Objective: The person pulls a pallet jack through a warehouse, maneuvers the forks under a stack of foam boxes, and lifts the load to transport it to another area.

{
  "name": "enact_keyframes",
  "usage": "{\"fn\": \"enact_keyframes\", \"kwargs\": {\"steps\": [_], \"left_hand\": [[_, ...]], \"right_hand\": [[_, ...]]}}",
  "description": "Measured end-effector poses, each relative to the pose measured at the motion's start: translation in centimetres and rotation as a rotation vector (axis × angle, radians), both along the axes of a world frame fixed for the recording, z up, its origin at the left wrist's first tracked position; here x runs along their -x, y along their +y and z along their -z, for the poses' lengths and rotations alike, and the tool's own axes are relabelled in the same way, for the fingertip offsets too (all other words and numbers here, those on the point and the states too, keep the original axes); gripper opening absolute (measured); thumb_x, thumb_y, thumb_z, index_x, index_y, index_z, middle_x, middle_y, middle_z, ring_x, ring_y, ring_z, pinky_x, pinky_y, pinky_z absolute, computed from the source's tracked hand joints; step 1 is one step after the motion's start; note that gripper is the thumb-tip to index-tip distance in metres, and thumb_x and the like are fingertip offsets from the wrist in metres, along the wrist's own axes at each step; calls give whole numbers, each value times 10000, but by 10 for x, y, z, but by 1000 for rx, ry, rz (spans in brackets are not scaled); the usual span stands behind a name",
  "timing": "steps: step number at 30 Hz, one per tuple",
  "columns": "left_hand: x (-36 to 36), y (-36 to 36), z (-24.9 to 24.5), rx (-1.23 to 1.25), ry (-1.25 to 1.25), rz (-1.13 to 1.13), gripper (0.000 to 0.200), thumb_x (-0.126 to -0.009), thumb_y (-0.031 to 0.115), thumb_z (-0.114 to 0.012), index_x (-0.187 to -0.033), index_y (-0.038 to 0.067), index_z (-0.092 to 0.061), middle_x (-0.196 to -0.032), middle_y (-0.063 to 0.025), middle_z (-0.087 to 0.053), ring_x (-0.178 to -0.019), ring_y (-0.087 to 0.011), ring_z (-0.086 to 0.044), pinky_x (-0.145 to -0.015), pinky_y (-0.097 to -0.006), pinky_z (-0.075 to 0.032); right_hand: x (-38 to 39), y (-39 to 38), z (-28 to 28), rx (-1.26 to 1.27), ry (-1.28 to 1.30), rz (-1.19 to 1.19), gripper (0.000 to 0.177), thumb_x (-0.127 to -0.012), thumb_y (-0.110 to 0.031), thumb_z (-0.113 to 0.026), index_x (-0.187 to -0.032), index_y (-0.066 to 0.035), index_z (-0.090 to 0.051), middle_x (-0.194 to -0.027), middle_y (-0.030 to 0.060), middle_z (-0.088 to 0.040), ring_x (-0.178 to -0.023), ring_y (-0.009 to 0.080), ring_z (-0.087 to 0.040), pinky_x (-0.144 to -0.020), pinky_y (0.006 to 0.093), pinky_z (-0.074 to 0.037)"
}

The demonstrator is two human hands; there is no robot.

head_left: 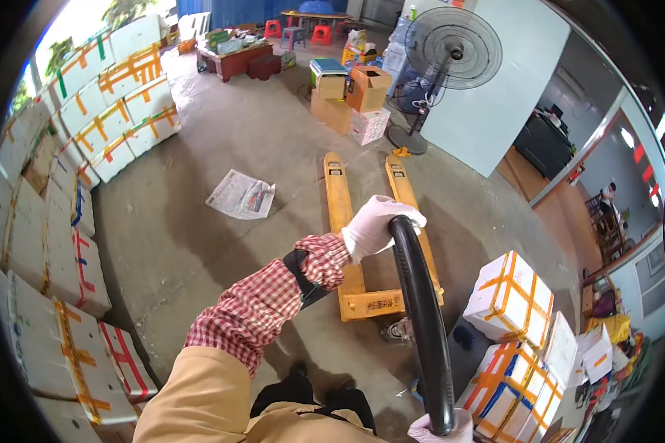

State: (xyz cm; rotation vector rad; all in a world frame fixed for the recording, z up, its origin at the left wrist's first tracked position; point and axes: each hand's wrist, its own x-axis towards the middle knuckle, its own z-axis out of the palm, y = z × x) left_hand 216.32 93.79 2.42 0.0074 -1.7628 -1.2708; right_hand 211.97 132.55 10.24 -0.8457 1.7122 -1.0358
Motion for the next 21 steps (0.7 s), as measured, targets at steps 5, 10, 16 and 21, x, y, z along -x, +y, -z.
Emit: {"fn": "enact_keyframes", "kwargs": {"steps": [5,10,16,21], "left_hand": [[-26,21,-37,242,-48,-116,269,-737,-93,-617,-935,78,-684,-812,-84,-697,-751,-243,-684,-711,-307,-532],[-8,42,-56,83,-121,-24,368,-757,-202,-541,-1007,39,-662,-920,-34,-642,-853,-104,-596,-799,-253,-480],[31,34,-60,177,-86,-63,307,-721,-172,-536,-937,20,-640,-831,-56,-631,-787,-134,-583,-741,-268,-467],[-19,20,-54,-170,-13,103,322,-764,-129,-620,-1056,1,-658,-759,22,-542,-665,-55,-479,-615,-212,-414]], "right_hand": [[6,42,-7,26,-317,341,129,-699,74,-705,-814,19,-684,-728,46,-672,-604,103,-588,-573,239,-466],[4,47,-23,293,224,432,254,-680,102,-623,-919,31,-672,-739,33,-617,-511,69,-482,-480,204,-368],[-31,15,-10,343,1277,704,192,-824,-115,-729,-944,17,-656,-778,97,-659,-619,161,-608,-518,272,-449],[-122,8,8,94,1317,812,295,-842,-183,-726,-902,72,-590,-716,107,-643,-584,246,-630,-565,339,-537]]}}
